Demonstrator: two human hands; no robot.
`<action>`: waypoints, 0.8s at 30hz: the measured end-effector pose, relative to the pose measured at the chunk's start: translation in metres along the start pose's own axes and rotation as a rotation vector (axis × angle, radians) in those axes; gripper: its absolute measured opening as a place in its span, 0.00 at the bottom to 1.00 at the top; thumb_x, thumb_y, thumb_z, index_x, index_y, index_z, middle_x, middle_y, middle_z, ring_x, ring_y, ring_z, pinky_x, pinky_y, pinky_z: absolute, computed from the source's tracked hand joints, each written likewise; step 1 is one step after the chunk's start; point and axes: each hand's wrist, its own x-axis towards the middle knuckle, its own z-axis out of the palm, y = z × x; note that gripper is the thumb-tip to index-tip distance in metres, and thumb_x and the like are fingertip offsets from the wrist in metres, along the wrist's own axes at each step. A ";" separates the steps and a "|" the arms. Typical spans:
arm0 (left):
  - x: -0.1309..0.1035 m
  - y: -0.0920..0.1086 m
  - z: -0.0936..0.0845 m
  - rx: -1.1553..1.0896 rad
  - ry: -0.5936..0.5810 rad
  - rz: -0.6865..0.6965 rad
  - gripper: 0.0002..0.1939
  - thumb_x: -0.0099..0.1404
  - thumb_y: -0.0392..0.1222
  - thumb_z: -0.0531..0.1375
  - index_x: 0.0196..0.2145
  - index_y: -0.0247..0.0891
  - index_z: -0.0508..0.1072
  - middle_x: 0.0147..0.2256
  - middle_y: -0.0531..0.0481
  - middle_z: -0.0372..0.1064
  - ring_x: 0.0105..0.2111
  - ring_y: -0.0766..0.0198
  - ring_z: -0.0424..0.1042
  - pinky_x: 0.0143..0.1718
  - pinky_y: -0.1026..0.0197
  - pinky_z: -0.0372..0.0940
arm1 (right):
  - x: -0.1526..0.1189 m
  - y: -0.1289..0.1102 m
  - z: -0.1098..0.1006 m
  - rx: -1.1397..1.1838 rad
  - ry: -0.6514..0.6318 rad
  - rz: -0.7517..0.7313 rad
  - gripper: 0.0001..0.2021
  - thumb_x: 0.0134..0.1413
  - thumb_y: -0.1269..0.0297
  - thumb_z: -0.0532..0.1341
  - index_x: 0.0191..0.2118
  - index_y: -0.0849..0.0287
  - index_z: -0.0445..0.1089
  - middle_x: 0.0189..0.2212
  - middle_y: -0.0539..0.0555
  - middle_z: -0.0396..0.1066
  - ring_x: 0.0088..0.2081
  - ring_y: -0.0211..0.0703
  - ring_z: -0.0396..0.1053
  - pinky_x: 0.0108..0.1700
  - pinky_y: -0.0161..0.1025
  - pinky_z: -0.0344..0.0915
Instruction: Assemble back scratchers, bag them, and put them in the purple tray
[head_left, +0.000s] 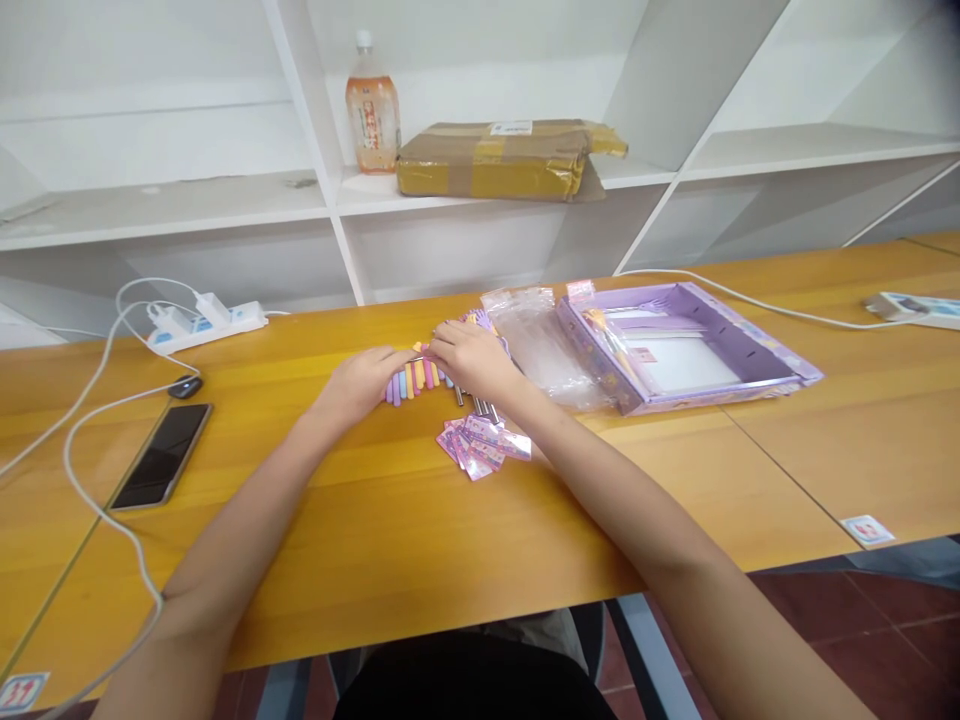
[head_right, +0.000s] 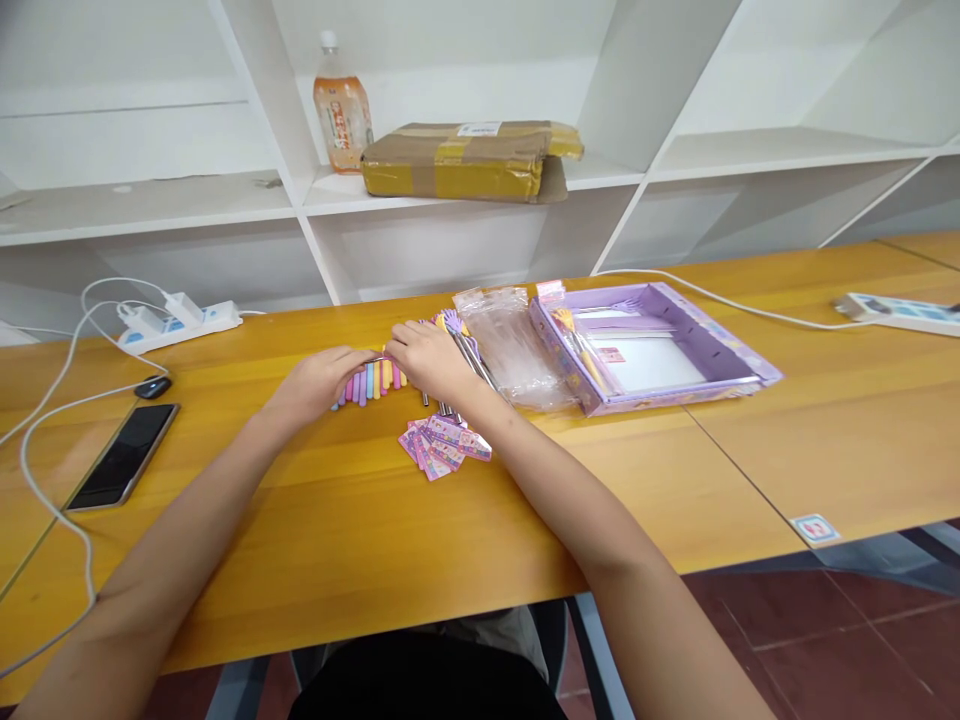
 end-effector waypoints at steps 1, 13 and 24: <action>0.000 0.000 0.000 0.002 -0.002 0.000 0.25 0.77 0.36 0.53 0.68 0.47 0.70 0.46 0.44 0.78 0.42 0.54 0.77 0.39 0.57 0.67 | 0.000 0.000 0.000 -0.002 0.000 0.004 0.13 0.77 0.66 0.57 0.39 0.60 0.76 0.37 0.57 0.72 0.39 0.49 0.62 0.41 0.44 0.51; 0.006 0.002 -0.006 0.000 0.064 -0.074 0.19 0.82 0.47 0.48 0.54 0.40 0.76 0.48 0.41 0.81 0.47 0.50 0.79 0.47 0.51 0.70 | 0.001 0.003 0.001 -0.040 0.008 0.061 0.13 0.77 0.67 0.55 0.40 0.58 0.74 0.37 0.58 0.72 0.39 0.50 0.61 0.41 0.45 0.48; 0.006 -0.005 -0.012 0.089 0.066 -0.177 0.16 0.81 0.47 0.50 0.50 0.42 0.77 0.45 0.42 0.81 0.45 0.49 0.78 0.43 0.52 0.69 | 0.001 0.012 -0.002 -0.070 -0.001 0.121 0.13 0.76 0.65 0.56 0.38 0.58 0.74 0.37 0.57 0.73 0.39 0.51 0.62 0.42 0.45 0.50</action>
